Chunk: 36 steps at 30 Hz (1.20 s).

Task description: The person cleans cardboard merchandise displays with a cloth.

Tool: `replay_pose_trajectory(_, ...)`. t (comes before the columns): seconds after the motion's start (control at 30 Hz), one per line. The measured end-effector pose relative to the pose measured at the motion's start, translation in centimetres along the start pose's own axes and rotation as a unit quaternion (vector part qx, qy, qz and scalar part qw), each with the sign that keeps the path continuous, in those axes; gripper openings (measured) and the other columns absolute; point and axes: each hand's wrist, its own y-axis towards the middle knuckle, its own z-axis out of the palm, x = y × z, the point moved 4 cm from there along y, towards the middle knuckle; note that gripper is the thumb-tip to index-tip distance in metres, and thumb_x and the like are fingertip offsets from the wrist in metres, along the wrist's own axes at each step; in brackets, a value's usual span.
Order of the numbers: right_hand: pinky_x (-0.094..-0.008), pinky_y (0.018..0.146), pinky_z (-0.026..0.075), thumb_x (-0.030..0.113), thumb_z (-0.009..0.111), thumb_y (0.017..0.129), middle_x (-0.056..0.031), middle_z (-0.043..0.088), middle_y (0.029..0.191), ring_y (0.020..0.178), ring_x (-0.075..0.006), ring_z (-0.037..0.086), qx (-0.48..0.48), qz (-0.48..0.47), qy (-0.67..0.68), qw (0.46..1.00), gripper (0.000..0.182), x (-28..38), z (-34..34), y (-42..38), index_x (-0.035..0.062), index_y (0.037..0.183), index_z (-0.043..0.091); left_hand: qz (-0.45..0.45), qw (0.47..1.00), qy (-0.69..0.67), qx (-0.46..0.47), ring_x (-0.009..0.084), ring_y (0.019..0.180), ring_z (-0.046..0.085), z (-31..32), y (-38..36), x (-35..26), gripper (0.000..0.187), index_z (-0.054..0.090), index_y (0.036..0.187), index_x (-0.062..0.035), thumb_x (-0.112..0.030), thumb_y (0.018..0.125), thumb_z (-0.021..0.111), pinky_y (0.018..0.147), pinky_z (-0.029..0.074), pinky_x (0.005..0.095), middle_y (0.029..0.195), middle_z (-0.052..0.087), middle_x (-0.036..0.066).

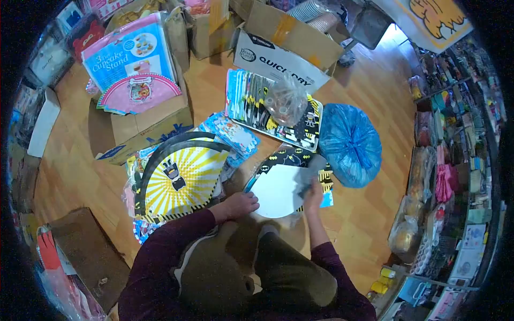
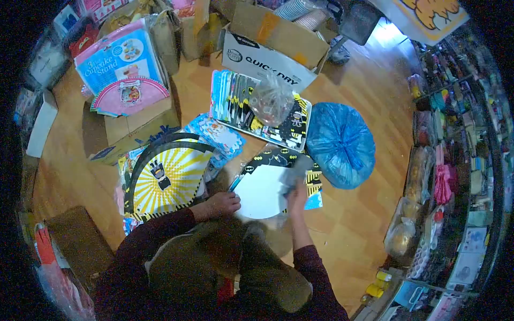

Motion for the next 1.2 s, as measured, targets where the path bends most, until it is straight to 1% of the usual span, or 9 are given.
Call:
replay_pose_trajectory(0.03, -0.0389, 0.087, 0.036, -0.007, 0.039, 0.066, -0.0195, 0.049, 0.105, 0.096, -0.0340, 0.046, 0.025, -0.185, -0.096, 0.978, 0.044, 1.2, 2.0, -1.1, 0.0013, 0.108, 0.047, 0.003, 1.000, -0.006, -0.010, 0.0189, 0.075, 0.049, -0.1, 0.2, 0.1, 0.008, 0.046, 0.071, -0.0091, -0.016, 0.067, 0.049, 0.055, 0.046, 0.0289, 0.072, 0.046, 0.003)
replay_pose_trajectory(0.17, -0.0409, 0.092, 0.031, 0.000, 0.040, 0.072, -0.0210, 0.040, 0.120, 0.110, -0.0374, 0.037, 0.200, -0.296, -0.238, 0.903, 0.041, 0.6, 6.4, -3.7, 0.0030, 0.112, 0.046, 0.014, 0.998, -0.027, -0.050, 0.0179, 0.074, 0.047, -1.0, 0.6, 0.0, 0.008, 0.044, 0.070, -0.0100, -0.015, 0.067, 0.048, 0.056, 0.044, 0.0284, 0.069, 0.045, 0.002)
replay_pose_trajectory(0.33, -0.0420, 0.063, 0.039, 0.004, 0.038, 0.073, -0.0184, 0.053, 0.069, 0.069, -0.0315, 0.052, 0.062, -0.194, -0.200, 0.958, 0.019, -10.6, -0.6, 1.3, -0.0008, 0.082, 0.053, -0.036, 0.991, -0.093, -0.094, 0.0217, 0.078, 0.051, -3.3, 1.3, -0.3, 0.016, 0.050, 0.083, -0.0082, -0.013, 0.068, 0.050, 0.058, 0.045, 0.0322, 0.073, 0.051, 0.005)
replay_pose_trajectory(0.4, -0.0377, 0.062, 0.043, 0.007, 0.043, 0.072, -0.0181, 0.056, 0.076, 0.072, -0.0277, 0.052, 0.091, 0.108, -0.296, 0.945, 0.027, -10.7, -4.1, 2.3, -0.0028, 0.094, 0.054, -0.100, 0.984, -0.112, -0.097, 0.0270, 0.067, 0.053, -6.0, 1.8, -0.1, 0.015, 0.049, 0.081, -0.0082, -0.009, 0.066, 0.051, 0.055, 0.045, 0.0367, 0.071, 0.051, 0.009)
replay_pose_trajectory(0.47, -0.0316, 0.070, 0.044, 0.005, 0.043, 0.076, -0.0126, 0.057, 0.089, 0.077, -0.0217, 0.054, -0.043, 0.081, 0.003, 0.996, 0.028, -15.8, -6.0, 2.0, -0.0052, 0.101, 0.052, -0.163, 0.958, -0.130, -0.195, 0.0289, 0.065, 0.052, -9.2, 0.9, 0.6, 0.022, 0.051, 0.088, -0.0080, -0.005, 0.067, 0.054, 0.052, 0.043, 0.0343, 0.075, 0.053, 0.011)
replay_pose_trajectory(0.63, -0.0270, 0.070, 0.042, 0.000, 0.046, 0.078, -0.0087, 0.054, 0.092, 0.081, -0.0166, 0.052, -0.165, 0.246, 0.165, 0.941, 0.024, -10.2, -8.0, -2.2, -0.0051, 0.100, 0.052, -0.508, 0.636, -0.363, -0.453, 0.0086, 0.060, 0.051, -17.4, -6.7, 2.7, 0.011, 0.048, 0.081, -0.0030, 0.000, 0.074, 0.054, 0.049, 0.044, 0.0210, 0.074, 0.052, 0.005)
replay_pose_trajectory(0.77, -0.0293, 0.072, 0.043, 0.003, 0.046, 0.079, -0.0105, 0.054, 0.096, 0.083, -0.0184, 0.052, -0.184, 0.236, 0.189, 0.935, 0.024, -9.6, -8.1, -2.5, -0.0065, 0.101, 0.051, -0.517, 0.594, -0.282, -0.548, 0.0040, 0.054, 0.045, -18.1, -14.7, 1.6, 0.013, 0.043, 0.076, -0.0065, -0.003, 0.077, 0.055, 0.045, 0.038, 0.0182, 0.066, 0.046, -0.002)
replay_pose_trajectory(1.03, -0.0325, 0.086, 0.036, -0.001, 0.040, 0.074, -0.0144, 0.051, 0.106, 0.096, -0.0233, 0.048, -0.123, 0.008, 0.123, 0.985, 0.034, 3.1, -5.3, 1.2, -0.0056, 0.107, 0.048, -0.567, 0.471, -0.414, -0.534, 0.0059, 0.049, 0.046, -11.0, -17.5, 0.9, 0.012, 0.042, 0.076, -0.0067, -0.001, 0.078, 0.053, 0.043, 0.048, 0.0215, 0.063, 0.047, 0.001)
replay_pose_trajectory(1.2, -0.0336, 0.085, 0.036, 0.000, 0.043, 0.073, -0.0172, 0.051, 0.105, 0.096, -0.0257, 0.048, -0.022, -0.292, 0.055, 0.955, 0.033, 17.5, -2.0, -0.6, -0.0047, 0.105, 0.048, -0.589, 0.511, -0.423, -0.462, 0.0077, 0.047, 0.047, -10.8, -13.5, 0.8, 0.010, 0.045, 0.077, -0.0057, -0.007, 0.077, 0.055, 0.041, 0.042, 0.0219, 0.059, 0.047, 0.001)
